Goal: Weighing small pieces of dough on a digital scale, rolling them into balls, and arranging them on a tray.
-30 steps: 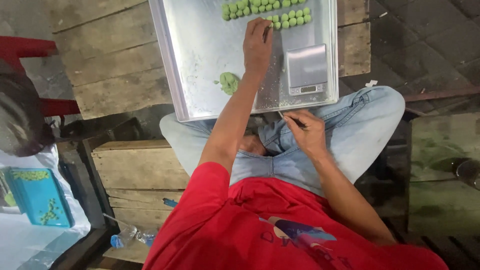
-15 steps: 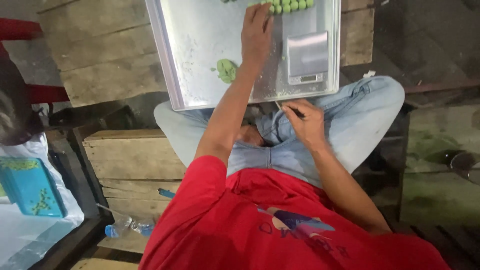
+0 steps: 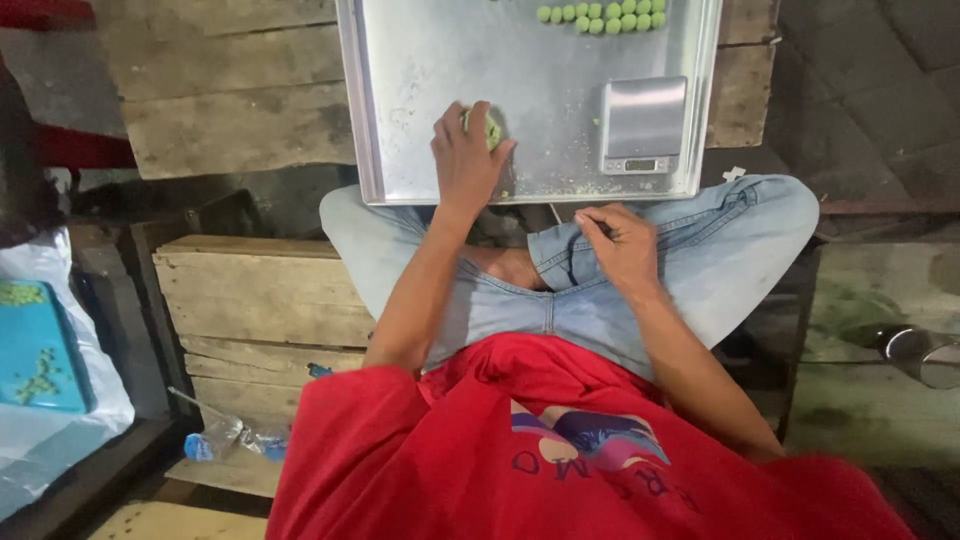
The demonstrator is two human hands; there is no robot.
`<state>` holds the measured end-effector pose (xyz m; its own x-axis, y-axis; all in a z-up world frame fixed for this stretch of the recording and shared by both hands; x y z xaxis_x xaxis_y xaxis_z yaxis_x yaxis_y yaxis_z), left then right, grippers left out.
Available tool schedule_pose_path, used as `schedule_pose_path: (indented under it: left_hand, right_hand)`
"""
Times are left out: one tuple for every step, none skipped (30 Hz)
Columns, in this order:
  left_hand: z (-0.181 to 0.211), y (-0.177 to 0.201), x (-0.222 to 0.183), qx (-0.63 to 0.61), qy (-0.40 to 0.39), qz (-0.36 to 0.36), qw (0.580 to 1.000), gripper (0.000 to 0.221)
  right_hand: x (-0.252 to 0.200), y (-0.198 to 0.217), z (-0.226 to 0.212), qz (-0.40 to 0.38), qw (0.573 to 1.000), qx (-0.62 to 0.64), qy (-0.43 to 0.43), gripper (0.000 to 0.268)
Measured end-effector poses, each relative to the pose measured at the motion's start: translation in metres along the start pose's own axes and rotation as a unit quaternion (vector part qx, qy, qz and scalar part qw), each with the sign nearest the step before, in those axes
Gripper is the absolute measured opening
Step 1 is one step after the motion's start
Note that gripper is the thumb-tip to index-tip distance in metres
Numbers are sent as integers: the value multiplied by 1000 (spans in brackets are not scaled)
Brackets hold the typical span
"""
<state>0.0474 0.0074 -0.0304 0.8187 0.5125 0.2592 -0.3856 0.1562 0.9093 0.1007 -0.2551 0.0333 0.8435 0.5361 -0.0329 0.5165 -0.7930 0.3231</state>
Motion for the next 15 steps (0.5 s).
schedule_pose_path:
  left_hand:
    - [-4,-8,3,-13,-23,6,1000,60]
    - [-6,-17,13,-27,-50,18,998,57]
    - [-9,-17,16,-29,-47,25,998,57]
    - [-10,-18,19,-10,-69,40,997,54]
    - [-11,-20,21,11,-89,54,994,51]
    - [-13,-34,22,11,-87,57,994,51]
    - [-15,-48,22,3,-85,95,992,50]
    - [-21,-59,22,0,-81,132,988,50]
    - [-11,-46,23,4,-78,134,988,50]
    - [-3,-34,24,0,-65,107,992,42]
    - [6,-21,25,-5,-52,79,996,45]
    - [8,-23,26,5,-47,85,995,45]
    - [9,-25,28,-11,-26,52,998,38]
    - [2,-23,34,-19,-3,25,999,35]
    - [6,-20,33,-1,4,36,999,35]
  right_hand:
    - [-2,-1,1,4,1000,-4,-2,6]
    - [2,-1,1,10,1000,-9,0,5]
    - [2,-3,3,9,1000,-13,7,5]
    - [1,-4,6,16,1000,-14,-8,5]
    - [1,-5,10,23,999,-15,-23,6]
    - [1,-4,7,21,999,-16,-20,6]
    - [0,-3,4,18,999,-29,-19,6]
    - [0,-6,2,12,999,-40,-18,6]
    - [-1,-6,-2,8,999,-38,-14,6]
    - [0,-7,-6,0,998,-65,-7,8]
    - [1,-8,-10,-8,996,-93,1,11]
    - [2,-9,-14,-15,996,-86,9,11]
    - [2,-8,-19,-19,993,-113,-5,13]
    - [7,-15,-24,-27,991,-134,-13,15]
    - [-1,-13,-18,-38,992,-121,2,15]
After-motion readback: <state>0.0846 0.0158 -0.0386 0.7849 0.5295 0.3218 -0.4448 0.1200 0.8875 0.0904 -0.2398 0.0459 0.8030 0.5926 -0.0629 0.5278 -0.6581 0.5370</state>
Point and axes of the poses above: each hand's wrist, its own x-axis towards the middle knuckle, its own y-axis out of the back of the hand, z = x × y, the point moved 1 cm from there along x, towards the middle knuckle, and after that the axes turned 2 degrees about z, right-handed, at the moved point
